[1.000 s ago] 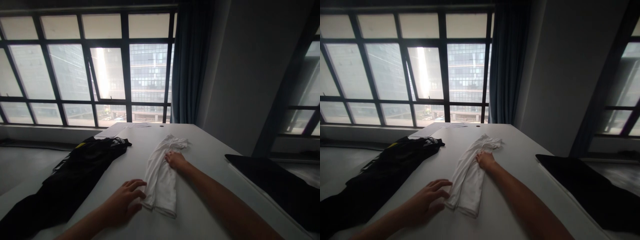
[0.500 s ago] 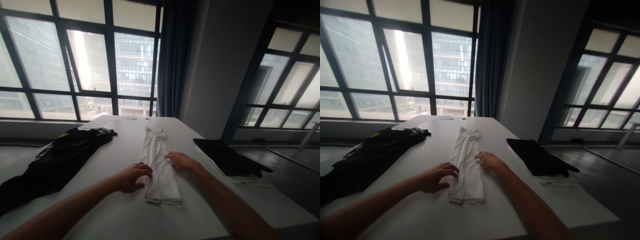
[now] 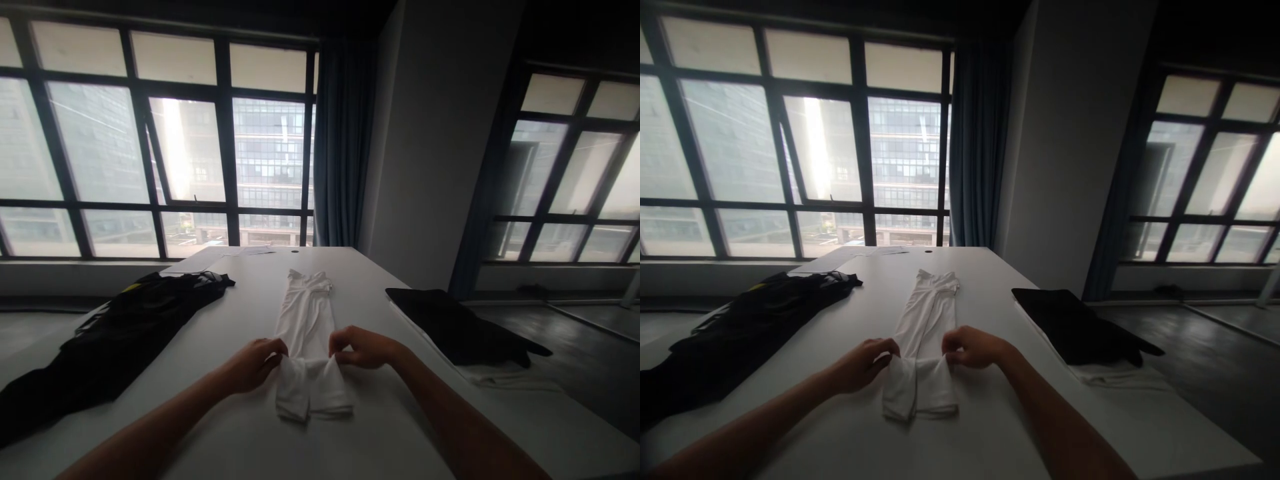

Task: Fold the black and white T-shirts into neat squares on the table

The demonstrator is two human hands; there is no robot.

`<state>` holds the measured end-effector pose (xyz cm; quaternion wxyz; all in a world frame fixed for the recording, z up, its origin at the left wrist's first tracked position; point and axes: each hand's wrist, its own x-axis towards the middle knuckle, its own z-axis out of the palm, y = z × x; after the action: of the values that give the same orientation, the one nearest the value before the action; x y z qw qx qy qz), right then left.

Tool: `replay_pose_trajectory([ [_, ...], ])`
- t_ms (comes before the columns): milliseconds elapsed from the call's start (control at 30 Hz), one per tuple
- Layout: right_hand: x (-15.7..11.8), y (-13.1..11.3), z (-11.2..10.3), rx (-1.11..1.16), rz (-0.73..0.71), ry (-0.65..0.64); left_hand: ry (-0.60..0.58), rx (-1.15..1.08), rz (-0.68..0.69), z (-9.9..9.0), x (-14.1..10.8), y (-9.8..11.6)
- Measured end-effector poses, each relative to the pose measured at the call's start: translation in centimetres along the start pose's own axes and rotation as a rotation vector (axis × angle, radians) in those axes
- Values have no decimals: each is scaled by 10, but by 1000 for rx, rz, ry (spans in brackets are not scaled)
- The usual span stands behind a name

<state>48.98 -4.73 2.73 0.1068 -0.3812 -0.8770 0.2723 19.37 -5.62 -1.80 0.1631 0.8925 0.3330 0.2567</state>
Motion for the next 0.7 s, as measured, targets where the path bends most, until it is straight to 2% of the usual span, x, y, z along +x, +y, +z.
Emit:
replay_pose_trajectory([
  [67, 5, 7, 1, 179, 27, 44, 89, -233, -99, 2, 7, -3],
  [100, 9, 12, 2, 282, 74, 111, 141, -380, -182, 4, 12, -5],
  [200, 23, 26, 10, 480, 359, 371, 248, -717, -516, 10, 25, -15],
  [267, 29, 34, 14, 478, 540, 387, 255, -751, -636, 12, 29, -20],
  [367, 30, 41, 17, 468, 622, 330, 195, -584, -543, 12, 27, -19],
  [467, 29, 42, 18, 480, 521, 398, 111, -343, -436, 10, 22, -9],
  [533, 29, 41, 20, 407, 413, 427, 131, -229, -394, 7, 20, 2],
  [633, 31, 39, 21, 215, 296, 481, 200, -184, -251, 3, 15, 17],
  [700, 30, 39, 21, 155, 272, 471, 192, -205, -137, 0, 12, 22],
])
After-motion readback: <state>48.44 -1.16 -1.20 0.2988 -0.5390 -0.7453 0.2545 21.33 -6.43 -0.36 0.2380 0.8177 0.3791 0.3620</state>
